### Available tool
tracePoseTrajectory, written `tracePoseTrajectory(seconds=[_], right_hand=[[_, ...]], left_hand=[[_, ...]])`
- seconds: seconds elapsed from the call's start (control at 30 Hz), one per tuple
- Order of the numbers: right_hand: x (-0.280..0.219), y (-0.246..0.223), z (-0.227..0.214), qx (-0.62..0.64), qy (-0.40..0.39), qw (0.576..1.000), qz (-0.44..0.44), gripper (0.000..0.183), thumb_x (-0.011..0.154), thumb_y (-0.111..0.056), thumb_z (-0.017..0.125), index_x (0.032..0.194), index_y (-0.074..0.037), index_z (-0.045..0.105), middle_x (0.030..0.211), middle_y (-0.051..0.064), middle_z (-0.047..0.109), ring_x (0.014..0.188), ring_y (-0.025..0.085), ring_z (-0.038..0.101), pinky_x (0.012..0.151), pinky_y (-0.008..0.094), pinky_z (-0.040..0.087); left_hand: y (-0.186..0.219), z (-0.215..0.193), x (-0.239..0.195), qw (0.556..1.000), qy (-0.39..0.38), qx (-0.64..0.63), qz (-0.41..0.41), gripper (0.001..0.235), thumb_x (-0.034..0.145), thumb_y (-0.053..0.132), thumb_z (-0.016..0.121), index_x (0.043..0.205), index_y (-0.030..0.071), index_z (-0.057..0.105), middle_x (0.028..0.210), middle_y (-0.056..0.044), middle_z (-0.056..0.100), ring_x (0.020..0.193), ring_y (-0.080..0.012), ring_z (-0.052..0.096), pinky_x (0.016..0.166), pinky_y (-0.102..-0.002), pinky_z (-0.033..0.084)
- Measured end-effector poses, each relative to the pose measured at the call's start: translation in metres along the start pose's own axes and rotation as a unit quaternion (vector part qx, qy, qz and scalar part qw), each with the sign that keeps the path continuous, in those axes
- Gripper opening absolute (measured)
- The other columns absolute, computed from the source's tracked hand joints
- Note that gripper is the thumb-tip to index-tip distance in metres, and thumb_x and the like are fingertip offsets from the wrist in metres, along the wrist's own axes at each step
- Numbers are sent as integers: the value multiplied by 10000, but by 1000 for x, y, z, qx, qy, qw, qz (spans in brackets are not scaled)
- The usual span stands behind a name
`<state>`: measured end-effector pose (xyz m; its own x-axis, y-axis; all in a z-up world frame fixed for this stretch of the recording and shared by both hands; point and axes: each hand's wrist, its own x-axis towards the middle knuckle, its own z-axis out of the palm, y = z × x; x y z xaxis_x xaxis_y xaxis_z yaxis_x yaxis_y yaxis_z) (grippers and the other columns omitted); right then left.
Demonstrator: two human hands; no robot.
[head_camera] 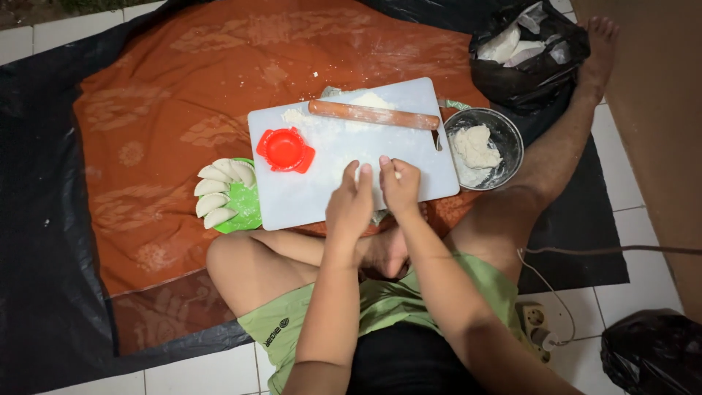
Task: Preparing individual pastries by rolling, flattening dough, and using a crescent-shaped mold.
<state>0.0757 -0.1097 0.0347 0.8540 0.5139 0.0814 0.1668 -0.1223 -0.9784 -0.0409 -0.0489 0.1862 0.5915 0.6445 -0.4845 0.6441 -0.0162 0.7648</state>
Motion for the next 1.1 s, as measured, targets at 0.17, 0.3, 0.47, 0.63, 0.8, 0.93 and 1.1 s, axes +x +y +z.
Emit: tracePoseTrajectory(seconds=[0.17, 0.3, 0.47, 0.63, 0.8, 0.93, 1.1], right_hand=[[-2, -22, 10, 200, 63, 966, 150, 542, 1043, -351, 589, 572, -98, 499, 353, 37, 382, 287, 134, 384, 295, 236, 251], [-20, -55, 21, 277, 51, 926, 252, 594, 1074, -623, 217, 1267, -147, 515, 905, -44, 443, 811, 104, 502, 713, 229, 407], [-57, -46, 11, 292, -149, 940, 89, 841, 1017, -729, 223, 1615, -138, 239, 1288, 175, 606, 1194, 258, 569, 1103, 430, 400], [-44, -60, 7, 183, -70, 980, -28, 707, 1079, -517, 172, 1229, -8, 640, 843, 136, 737, 792, 179, 663, 783, 284, 530], [-38, -75, 28, 46, -43, 944, -323, 738, 1077, -481, 91, 1290, 1, 607, 1352, 194, 502, 1261, 361, 493, 1112, 468, 376], [-18, -72, 38, 0, -60, 925, -375, 567, 1110, -338, 194, 1178, -16, 655, 1220, 157, 598, 1133, 365, 550, 1042, 469, 411], [-9, -60, 45, -62, -29, 951, -301, 313, 965, -274, 693, 677, -183, 613, 591, -55, 545, 575, 216, 572, 600, 314, 501]], left_hand=[[-12, 21, 14, 984, 65, -136, 92, 646, 1061, 519, 337, 1484, 54, 488, 1326, -297, 628, 1326, -465, 534, 1108, -584, 392], [-30, 39, 37, 969, 1, -197, 151, 638, 1094, 386, 318, 1601, 4, 253, 1622, -349, 234, 1509, -512, 197, 1228, -628, 139], [-75, 50, 75, 931, 295, -144, 163, 152, 996, 226, 613, 1043, 87, 653, 1057, -136, 607, 1101, -327, 595, 1023, -420, 471], [-79, 29, 93, 916, 250, -273, 154, 168, 984, 285, 631, 890, 146, 627, 474, -33, 495, 392, -142, 484, 438, -232, 407], [-72, 25, 93, 902, 154, -402, 49, 582, 1056, 605, 276, 1050, 94, 554, 436, -73, 412, 309, -180, 394, 358, -281, 298], [-72, 13, 82, 922, 54, -381, -28, 839, 1017, 735, 280, 1584, 129, 156, 1461, -390, 400, 1386, -518, 416, 1112, -692, 330], [-42, -41, 6, 923, -59, -380, 35, 930, 959, 758, 281, 1638, 145, 114, 1323, -492, 500, 1296, -561, 515, 1100, -607, 385]])
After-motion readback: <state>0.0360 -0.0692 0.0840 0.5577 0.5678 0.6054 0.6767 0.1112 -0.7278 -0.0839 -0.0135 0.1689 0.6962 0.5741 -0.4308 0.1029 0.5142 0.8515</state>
